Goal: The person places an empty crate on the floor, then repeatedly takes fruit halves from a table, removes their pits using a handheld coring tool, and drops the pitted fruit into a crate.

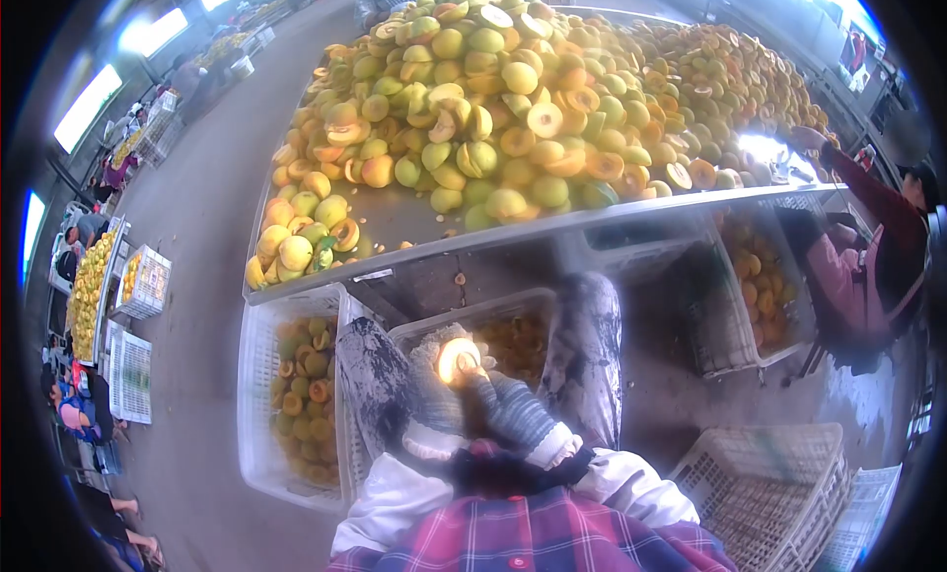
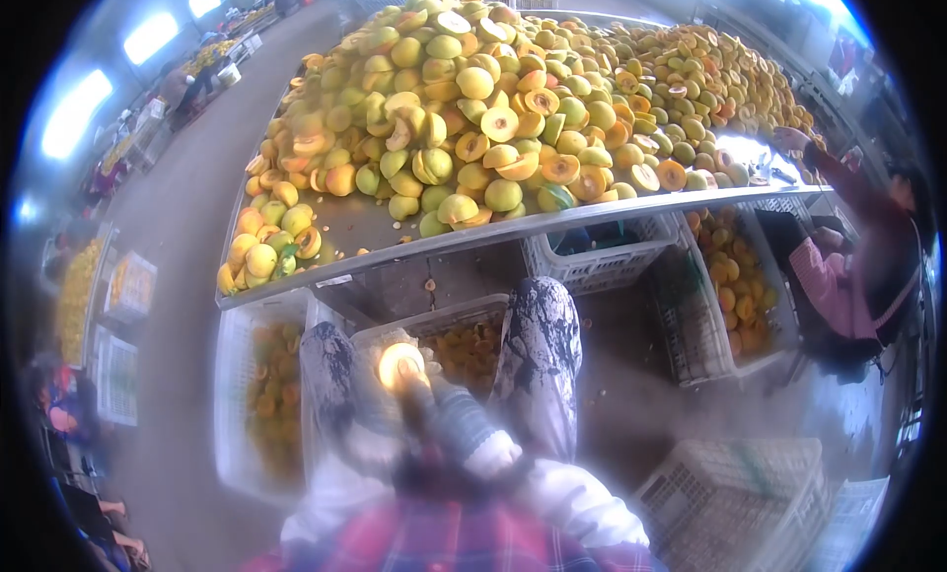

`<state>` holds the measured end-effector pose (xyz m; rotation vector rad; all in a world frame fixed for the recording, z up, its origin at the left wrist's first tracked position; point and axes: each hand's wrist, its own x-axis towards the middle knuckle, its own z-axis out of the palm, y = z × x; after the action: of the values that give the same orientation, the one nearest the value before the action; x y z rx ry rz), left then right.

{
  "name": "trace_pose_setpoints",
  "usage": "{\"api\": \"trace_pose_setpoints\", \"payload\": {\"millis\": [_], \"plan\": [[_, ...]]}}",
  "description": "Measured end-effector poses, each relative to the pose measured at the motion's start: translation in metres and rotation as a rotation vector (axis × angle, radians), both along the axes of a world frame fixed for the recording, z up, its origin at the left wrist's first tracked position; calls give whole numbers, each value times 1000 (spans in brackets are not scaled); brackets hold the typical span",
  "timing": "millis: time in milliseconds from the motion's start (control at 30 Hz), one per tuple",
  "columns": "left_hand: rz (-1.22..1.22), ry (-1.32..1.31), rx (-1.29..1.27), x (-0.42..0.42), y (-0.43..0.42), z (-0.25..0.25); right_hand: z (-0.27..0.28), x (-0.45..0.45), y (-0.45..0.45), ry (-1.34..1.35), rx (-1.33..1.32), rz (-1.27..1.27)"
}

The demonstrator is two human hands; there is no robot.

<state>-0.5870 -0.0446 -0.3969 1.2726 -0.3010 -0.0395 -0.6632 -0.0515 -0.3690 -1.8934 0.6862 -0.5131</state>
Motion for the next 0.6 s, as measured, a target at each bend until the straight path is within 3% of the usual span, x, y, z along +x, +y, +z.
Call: {"api": "trace_pose_setpoints", "payload": {"millis": [67, 200, 267, 300, 433, 500, 567, 600], "plan": [[-68, 402, -16, 5, 5, 14, -15, 0, 1, -11, -52, 22], [-325, 525, 129, 25, 11, 22, -32, 1, 1, -63, -244, 22], [-308, 865, 60, 31, 6, 23, -21, 0, -3, -23, -106, 49], [-311, 866, 69, 34, 6, 16, -13, -1, -6, 12, 23, 80], [-394, 728, 2, 43, 22, -49, 2, -9, -19, -59, -42, 98], [-412, 698, 3, 38, 25, -70, -1, -11, -31, 32, 413, 181], [-114, -34, 277, 18, 12, -74, 14, -11, -55, 119, 558, 278], [-116, -34, 291, 33, 14, -70, 18, -14, -62, 206, 685, 382]]}}
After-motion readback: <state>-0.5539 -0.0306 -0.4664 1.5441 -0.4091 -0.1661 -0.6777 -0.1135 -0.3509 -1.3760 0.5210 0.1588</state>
